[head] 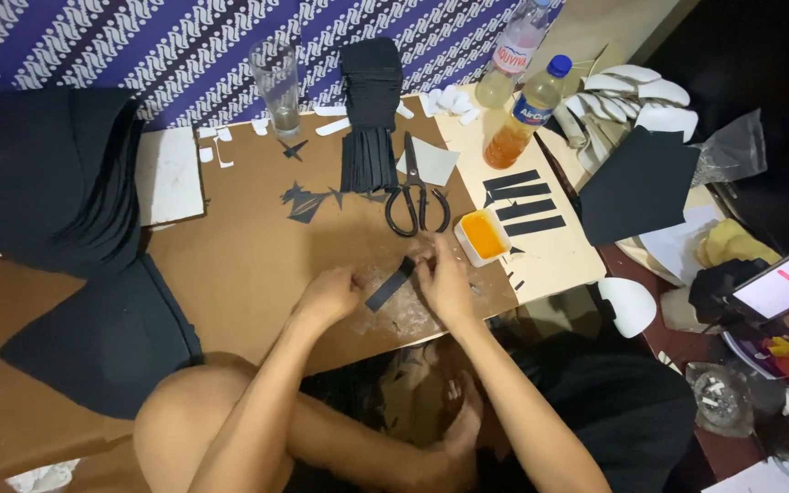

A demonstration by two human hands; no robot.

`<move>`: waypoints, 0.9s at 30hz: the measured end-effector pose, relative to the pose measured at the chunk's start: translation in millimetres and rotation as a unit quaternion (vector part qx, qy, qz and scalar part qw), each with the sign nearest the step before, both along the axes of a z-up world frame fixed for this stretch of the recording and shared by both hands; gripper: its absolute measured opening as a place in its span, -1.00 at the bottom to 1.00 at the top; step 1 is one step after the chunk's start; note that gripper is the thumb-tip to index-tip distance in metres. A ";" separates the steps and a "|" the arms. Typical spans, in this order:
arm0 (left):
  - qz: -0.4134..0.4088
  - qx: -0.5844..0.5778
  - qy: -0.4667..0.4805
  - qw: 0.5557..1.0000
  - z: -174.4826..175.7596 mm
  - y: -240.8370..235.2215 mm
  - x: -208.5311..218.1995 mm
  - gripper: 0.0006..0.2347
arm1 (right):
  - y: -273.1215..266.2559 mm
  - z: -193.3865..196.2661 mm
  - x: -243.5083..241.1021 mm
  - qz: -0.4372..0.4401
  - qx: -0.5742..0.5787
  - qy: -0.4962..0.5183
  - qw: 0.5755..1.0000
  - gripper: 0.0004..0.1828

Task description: The person applies a yellow substance to a black foam piece and presses it onto a larger shoe-shaped foam component. They then use scissors to trim a small strip of black foam. The person handles the foam parts and tools on a cluttered work table.

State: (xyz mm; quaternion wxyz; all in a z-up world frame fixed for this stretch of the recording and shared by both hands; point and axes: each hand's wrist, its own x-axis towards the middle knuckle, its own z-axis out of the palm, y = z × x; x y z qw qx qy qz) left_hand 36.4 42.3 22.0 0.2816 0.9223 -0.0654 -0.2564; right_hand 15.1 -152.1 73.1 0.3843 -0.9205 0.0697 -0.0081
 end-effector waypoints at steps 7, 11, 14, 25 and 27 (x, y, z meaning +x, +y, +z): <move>0.012 -0.002 0.007 1.000 -6.3 3.1 3.3 -0.72 | -7.4 -18.4 -9.6 -0.015 0.033 -0.008 0.999 -0.58; 0.003 0.009 -0.008 1.000 -9.3 6.2 -0.8 -0.66 | -15.9 2.2 -35.5 -0.051 0.103 -0.017 0.993 -0.52; -0.003 0.014 -0.030 0.999 -17.3 7.1 -2.7 -0.67 | -45.2 7.6 -48.8 -0.074 0.152 -0.053 0.984 -0.56; 0.013 -0.020 -0.061 0.998 -35.3 10.0 4.7 -0.72 | -232.7 28.2 -39.0 -0.198 0.204 -0.215 0.934 -0.44; 0.015 -0.035 -0.057 0.998 -31.4 9.0 5.4 -0.71 | -250.4 21.3 -25.3 -0.202 0.197 -0.201 0.938 -0.47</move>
